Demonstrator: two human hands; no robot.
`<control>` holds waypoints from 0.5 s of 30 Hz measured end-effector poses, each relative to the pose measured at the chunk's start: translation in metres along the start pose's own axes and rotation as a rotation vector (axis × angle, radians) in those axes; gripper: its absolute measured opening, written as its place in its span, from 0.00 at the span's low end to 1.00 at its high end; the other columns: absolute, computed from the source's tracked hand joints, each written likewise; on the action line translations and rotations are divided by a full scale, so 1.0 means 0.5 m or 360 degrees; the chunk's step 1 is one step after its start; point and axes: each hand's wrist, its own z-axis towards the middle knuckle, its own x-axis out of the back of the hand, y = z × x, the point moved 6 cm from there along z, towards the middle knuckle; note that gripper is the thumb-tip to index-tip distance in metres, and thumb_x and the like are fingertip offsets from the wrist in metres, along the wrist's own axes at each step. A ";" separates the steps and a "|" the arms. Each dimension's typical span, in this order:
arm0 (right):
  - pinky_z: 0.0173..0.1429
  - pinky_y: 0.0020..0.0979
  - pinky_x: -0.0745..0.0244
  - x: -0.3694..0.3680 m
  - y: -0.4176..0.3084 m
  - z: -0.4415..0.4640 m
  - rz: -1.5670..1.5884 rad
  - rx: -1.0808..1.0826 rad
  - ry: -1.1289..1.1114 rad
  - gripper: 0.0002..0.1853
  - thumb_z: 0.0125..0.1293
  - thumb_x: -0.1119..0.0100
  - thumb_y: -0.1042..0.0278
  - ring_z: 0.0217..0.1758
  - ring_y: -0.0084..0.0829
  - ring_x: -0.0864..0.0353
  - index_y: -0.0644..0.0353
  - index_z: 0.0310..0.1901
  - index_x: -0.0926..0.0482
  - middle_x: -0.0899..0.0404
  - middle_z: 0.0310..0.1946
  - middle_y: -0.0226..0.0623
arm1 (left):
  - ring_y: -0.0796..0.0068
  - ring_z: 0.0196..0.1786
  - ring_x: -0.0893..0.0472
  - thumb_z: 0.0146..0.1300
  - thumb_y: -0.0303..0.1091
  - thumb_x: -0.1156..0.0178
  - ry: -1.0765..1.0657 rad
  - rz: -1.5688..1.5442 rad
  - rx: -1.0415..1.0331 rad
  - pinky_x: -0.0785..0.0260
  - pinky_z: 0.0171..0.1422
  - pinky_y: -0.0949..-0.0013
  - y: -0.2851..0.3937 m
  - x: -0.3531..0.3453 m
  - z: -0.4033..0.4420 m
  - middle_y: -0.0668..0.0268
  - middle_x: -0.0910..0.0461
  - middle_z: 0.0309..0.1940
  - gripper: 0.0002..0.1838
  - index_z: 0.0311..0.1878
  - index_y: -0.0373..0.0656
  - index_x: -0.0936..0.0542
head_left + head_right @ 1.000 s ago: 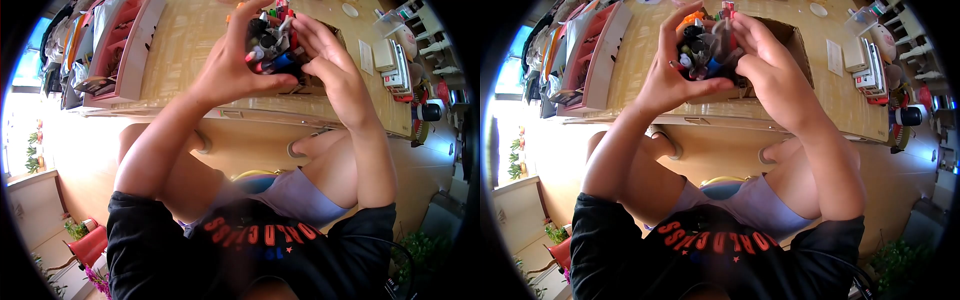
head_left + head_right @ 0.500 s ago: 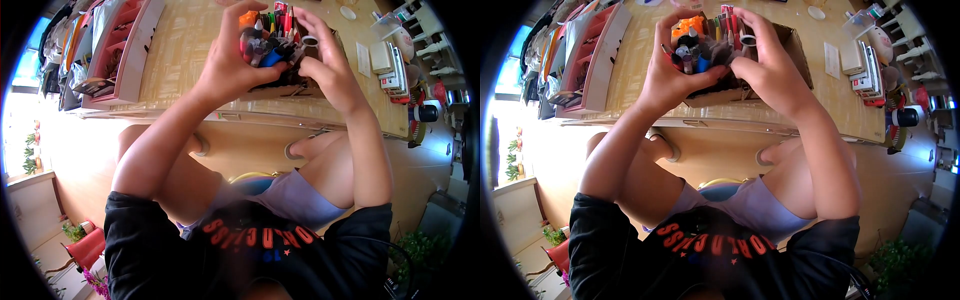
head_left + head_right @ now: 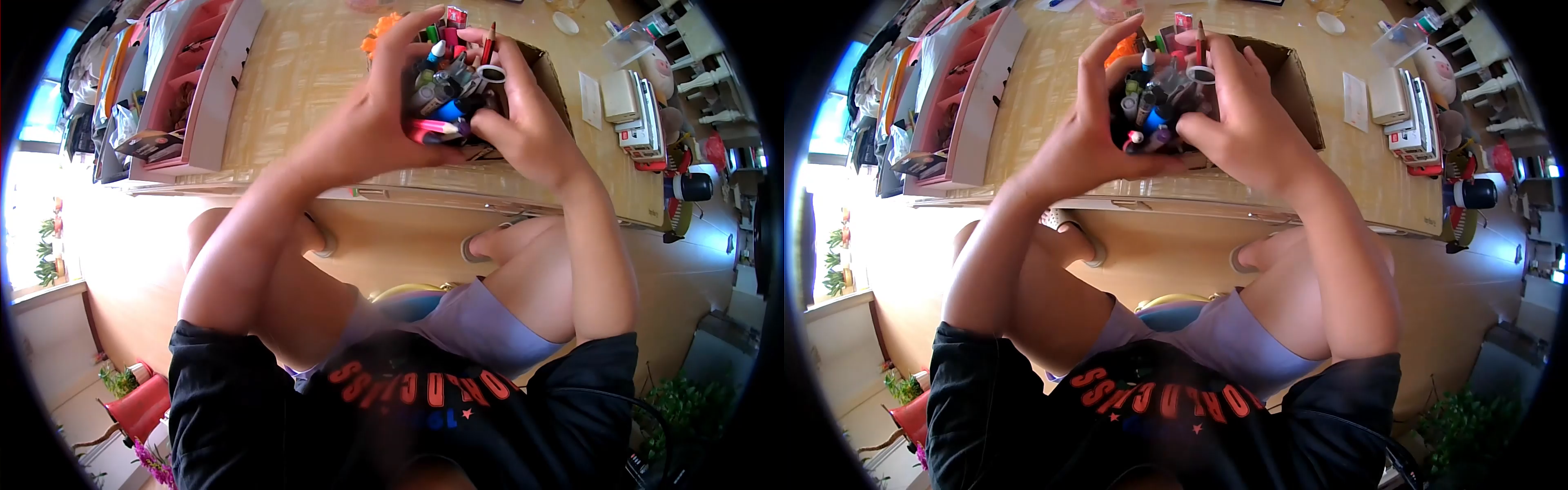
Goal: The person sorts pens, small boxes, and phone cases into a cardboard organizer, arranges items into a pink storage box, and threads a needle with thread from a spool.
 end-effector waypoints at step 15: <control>0.71 0.42 0.38 0.058 -0.016 0.095 -0.0146 -0.0096 -0.0373 0.20 0.80 0.46 0.55 0.62 0.47 0.28 0.63 0.61 0.29 0.27 0.56 0.50 | 0.60 0.64 0.25 0.60 0.23 0.29 0.0626 0.0052 0.0027 0.29 0.66 0.56 -0.027 0.010 0.024 0.45 0.32 0.63 0.52 0.78 0.37 0.57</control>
